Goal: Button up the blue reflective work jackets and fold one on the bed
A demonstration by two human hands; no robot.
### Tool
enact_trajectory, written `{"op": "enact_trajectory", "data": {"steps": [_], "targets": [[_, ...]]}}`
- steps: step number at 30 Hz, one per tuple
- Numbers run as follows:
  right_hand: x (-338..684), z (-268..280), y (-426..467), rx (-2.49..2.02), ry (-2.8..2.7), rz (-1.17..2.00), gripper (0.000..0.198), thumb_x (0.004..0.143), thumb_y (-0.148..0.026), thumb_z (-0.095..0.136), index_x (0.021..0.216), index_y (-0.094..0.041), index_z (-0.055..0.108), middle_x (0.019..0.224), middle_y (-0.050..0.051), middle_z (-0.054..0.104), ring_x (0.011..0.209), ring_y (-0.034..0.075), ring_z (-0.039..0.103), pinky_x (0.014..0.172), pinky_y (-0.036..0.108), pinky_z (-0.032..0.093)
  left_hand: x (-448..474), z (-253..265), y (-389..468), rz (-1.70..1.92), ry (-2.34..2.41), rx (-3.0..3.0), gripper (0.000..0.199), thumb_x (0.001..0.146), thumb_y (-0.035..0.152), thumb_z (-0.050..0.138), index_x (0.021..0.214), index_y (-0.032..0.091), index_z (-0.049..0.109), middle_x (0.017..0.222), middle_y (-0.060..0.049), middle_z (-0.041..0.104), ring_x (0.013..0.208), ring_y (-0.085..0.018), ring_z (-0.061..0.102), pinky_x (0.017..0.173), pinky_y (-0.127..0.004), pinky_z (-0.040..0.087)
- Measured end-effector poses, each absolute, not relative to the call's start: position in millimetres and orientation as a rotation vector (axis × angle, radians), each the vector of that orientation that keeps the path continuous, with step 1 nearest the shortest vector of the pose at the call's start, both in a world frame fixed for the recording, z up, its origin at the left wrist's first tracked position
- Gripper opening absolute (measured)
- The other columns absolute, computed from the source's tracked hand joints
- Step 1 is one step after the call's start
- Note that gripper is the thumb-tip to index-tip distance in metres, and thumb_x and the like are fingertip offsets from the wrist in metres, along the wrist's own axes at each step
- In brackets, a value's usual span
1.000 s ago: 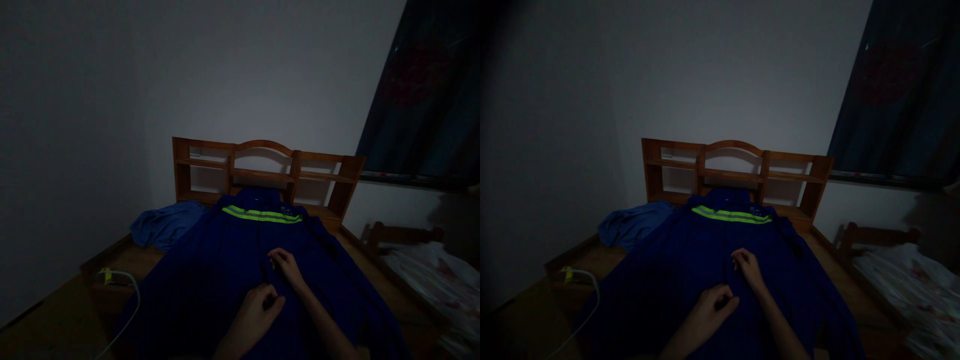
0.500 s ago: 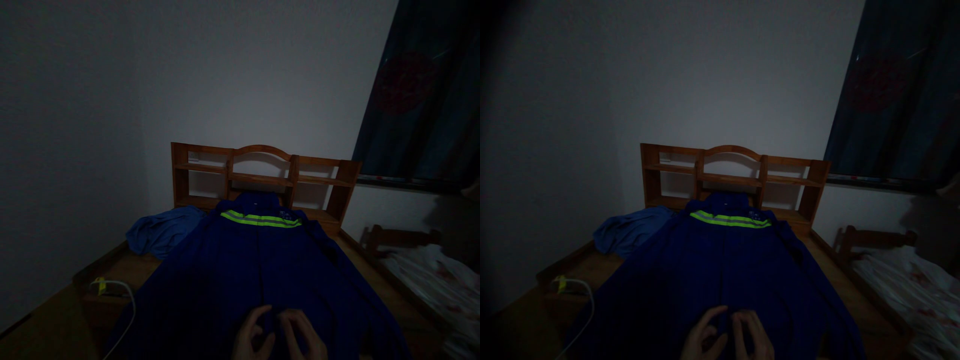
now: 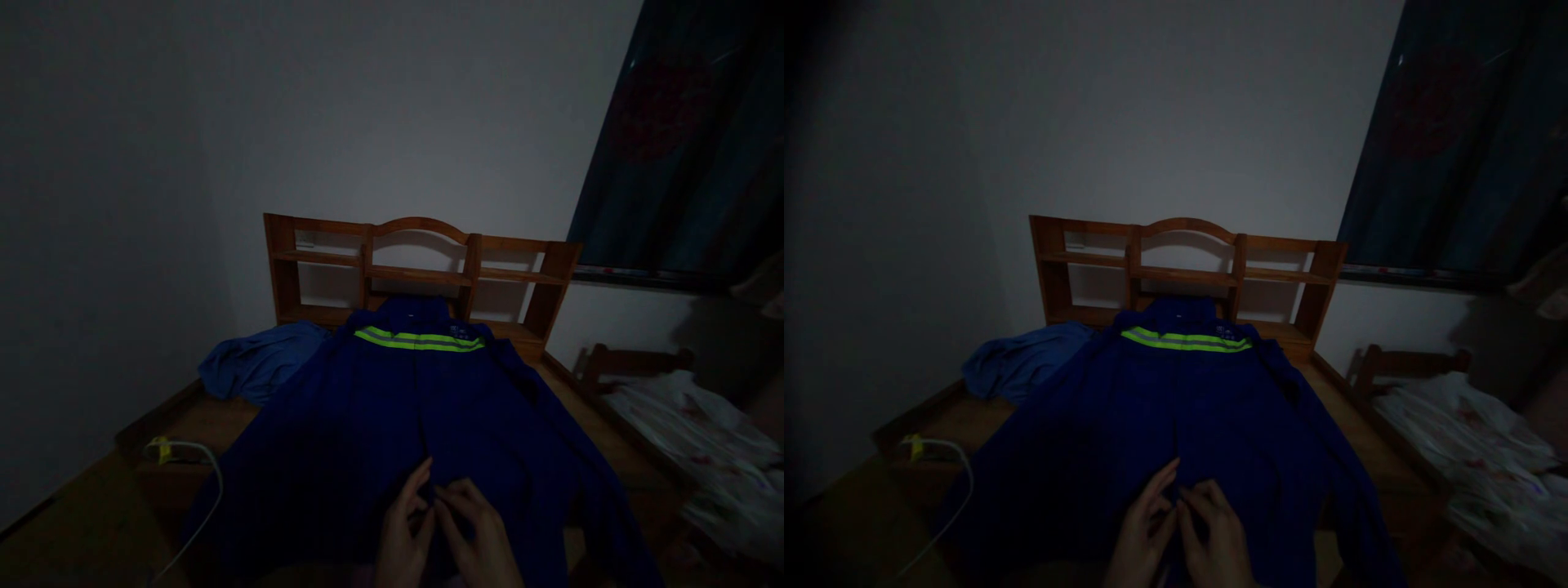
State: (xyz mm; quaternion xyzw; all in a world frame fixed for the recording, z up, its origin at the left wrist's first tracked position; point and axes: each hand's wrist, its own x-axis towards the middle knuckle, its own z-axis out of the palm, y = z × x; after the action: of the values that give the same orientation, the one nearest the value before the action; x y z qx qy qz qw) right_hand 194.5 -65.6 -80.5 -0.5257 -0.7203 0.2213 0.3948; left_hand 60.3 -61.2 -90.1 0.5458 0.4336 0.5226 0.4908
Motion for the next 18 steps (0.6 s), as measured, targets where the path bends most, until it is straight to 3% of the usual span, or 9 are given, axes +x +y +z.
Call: {"op": "enact_trajectory", "data": {"steps": [8, 12, 14, 18], "targets": [[189, -79, -66, -1.346, -1.810, 0.507, 0.029, 0.089, -0.032, 0.044, 0.108, -0.022, 0.063, 0.096, 0.007, 0.054, 0.088, 0.018, 0.056, 0.079, 0.026, 0.045, 56, -97, -57, 1.249, 0.979, 1.381, 0.051, 0.084, 0.034, 0.050, 0.134, 0.027, 0.040, 0.132, -0.010, 0.046, 0.084, -0.014, 0.059, 0.085, -0.029, 0.046], [186, -80, -64, -1.299, -1.728, 0.506, 0.031, 0.091, -0.031, 0.041, 0.113, -0.021, 0.060, 0.099, 0.007, 0.053, 0.092, 0.017, 0.054, 0.082, 0.026, 0.044, 54, -100, -56, 1.346, 0.974, 1.349, 0.044, 0.086, 0.036, 0.047, 0.130, 0.029, 0.045, 0.136, -0.007, 0.042, 0.115, -0.020, 0.049, 0.097, -0.032, 0.041], [184, -81, -64, -1.293, -1.700, 0.515, 0.032, 0.092, -0.031, 0.039, 0.116, -0.022, 0.058, 0.099, 0.007, 0.053, 0.092, 0.016, 0.054, 0.082, 0.026, 0.044, 53, -106, -53, 1.416, 1.072, 1.328, 0.039, 0.087, 0.037, 0.045, 0.126, 0.029, 0.049, 0.137, -0.007, 0.040, 0.121, -0.022, 0.043, 0.096, -0.033, 0.041], [181, -85, -61, -1.296, -1.660, 0.508, 0.031, 0.092, -0.031, 0.039, 0.116, -0.024, 0.057, 0.100, 0.006, 0.052, 0.093, 0.016, 0.054, 0.082, 0.025, 0.044, 51, -116, -44, 1.484, 1.274, 1.357, 0.033, 0.087, 0.039, 0.044, 0.113, 0.023, 0.056, 0.122, -0.010, 0.048, 0.095, -0.020, 0.058, 0.083, -0.033, 0.048]]}}
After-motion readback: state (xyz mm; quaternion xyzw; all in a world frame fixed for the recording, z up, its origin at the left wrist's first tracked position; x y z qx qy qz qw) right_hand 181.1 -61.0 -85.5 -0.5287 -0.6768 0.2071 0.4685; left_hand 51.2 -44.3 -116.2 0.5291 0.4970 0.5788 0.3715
